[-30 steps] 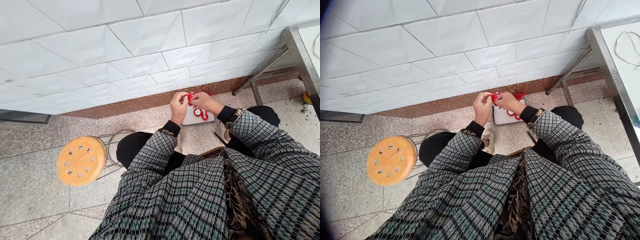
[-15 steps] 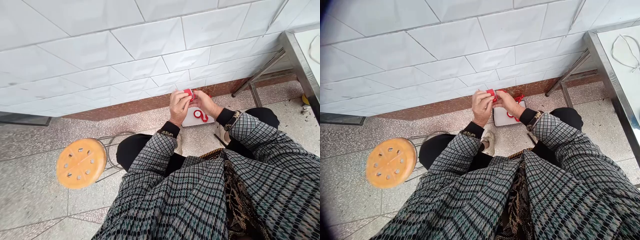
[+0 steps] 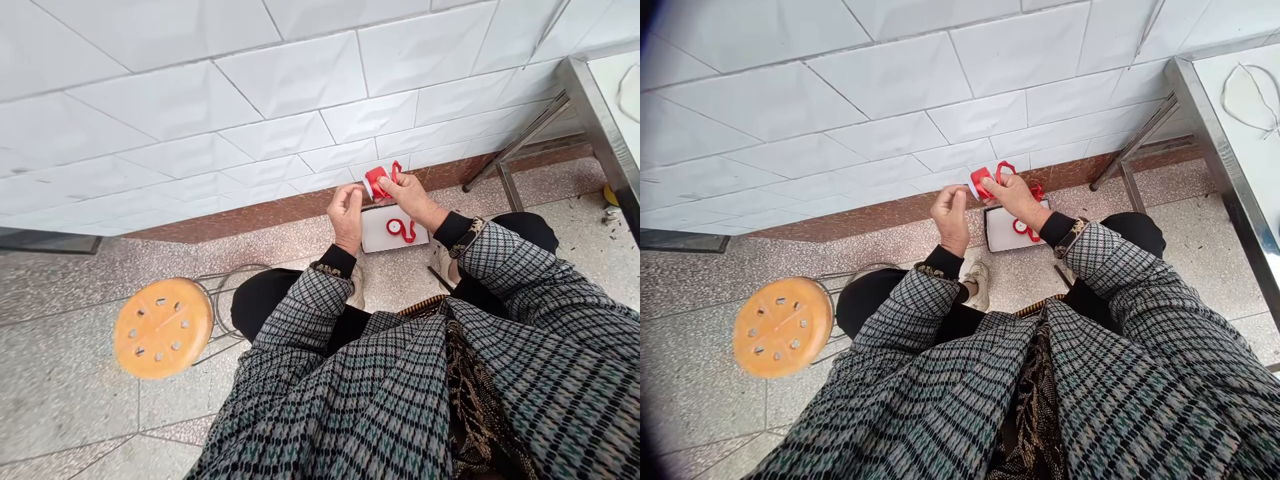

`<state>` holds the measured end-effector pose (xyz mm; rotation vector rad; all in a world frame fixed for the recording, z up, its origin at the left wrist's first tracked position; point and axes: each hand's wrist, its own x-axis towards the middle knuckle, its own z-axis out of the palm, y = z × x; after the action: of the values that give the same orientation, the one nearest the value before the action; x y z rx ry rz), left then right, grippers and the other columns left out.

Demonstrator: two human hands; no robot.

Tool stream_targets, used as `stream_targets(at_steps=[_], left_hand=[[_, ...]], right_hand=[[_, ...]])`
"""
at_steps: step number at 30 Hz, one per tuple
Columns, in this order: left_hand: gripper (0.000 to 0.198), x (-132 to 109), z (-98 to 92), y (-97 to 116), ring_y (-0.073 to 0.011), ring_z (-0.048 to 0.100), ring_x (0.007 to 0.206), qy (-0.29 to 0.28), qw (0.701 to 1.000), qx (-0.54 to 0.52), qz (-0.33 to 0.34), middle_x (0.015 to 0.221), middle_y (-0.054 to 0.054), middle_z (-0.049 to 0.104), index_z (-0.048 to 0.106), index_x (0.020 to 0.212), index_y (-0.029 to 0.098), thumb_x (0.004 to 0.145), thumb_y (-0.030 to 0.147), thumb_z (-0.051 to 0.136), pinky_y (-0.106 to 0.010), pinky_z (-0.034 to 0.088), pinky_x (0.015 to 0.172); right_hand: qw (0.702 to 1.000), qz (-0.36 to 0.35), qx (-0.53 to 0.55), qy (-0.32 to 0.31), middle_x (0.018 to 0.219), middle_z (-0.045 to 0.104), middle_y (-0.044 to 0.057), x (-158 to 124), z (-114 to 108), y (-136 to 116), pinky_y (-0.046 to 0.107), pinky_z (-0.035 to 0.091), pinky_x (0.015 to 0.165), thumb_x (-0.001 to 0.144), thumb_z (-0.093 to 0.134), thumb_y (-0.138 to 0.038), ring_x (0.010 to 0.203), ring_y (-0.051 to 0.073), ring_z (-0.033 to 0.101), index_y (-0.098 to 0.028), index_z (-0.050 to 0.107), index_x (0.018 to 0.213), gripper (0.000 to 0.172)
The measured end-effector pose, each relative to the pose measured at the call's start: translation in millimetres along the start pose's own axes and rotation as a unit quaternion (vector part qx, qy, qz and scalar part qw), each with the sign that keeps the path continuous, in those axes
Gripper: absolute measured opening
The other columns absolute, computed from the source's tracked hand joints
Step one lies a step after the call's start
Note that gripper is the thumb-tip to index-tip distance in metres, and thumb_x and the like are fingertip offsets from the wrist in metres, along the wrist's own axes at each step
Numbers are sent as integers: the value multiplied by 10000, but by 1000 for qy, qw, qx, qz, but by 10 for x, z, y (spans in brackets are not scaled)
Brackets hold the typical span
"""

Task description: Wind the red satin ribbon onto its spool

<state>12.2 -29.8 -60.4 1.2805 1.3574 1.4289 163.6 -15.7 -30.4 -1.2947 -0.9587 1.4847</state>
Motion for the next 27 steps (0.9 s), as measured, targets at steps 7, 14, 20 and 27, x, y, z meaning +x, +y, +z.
stream_targets(at_steps=[7,14,20,27], left_hand=[[226,85,47,-23,-191,717,1032,2,977,-129,-167,1084,-71,767,725,986,247,942,463,675,-306,570,869],[234,366,-243,241,-266,737,1202,-139,967,-135,-165,1156,-110,805,802,992,192,919,303,609,-415,572,1029],[117,354,-339,349,-191,728,803,-243,934,-103,-239,865,-64,754,774,851,181,834,291,811,-308,580,744],[195,309,-360,409,-87,577,609,-335,895,-116,-270,838,-38,715,767,879,192,732,207,894,-202,397,516]], right_hand=[[996,-7,-80,30,672,688,-7,-2,20,14,206,583,653,934,769,-456,618,106,670,-166,687,794,333],[985,33,-89,-144,661,705,4,-64,-108,-203,228,585,636,954,766,-461,576,95,641,-162,678,807,344],[940,46,-165,-296,650,719,1,-77,-257,-349,211,547,630,939,777,-454,571,84,638,-148,714,784,349],[918,53,-193,-343,639,711,-12,-84,-333,-417,214,522,611,901,805,-432,562,85,624,-149,729,774,320]])
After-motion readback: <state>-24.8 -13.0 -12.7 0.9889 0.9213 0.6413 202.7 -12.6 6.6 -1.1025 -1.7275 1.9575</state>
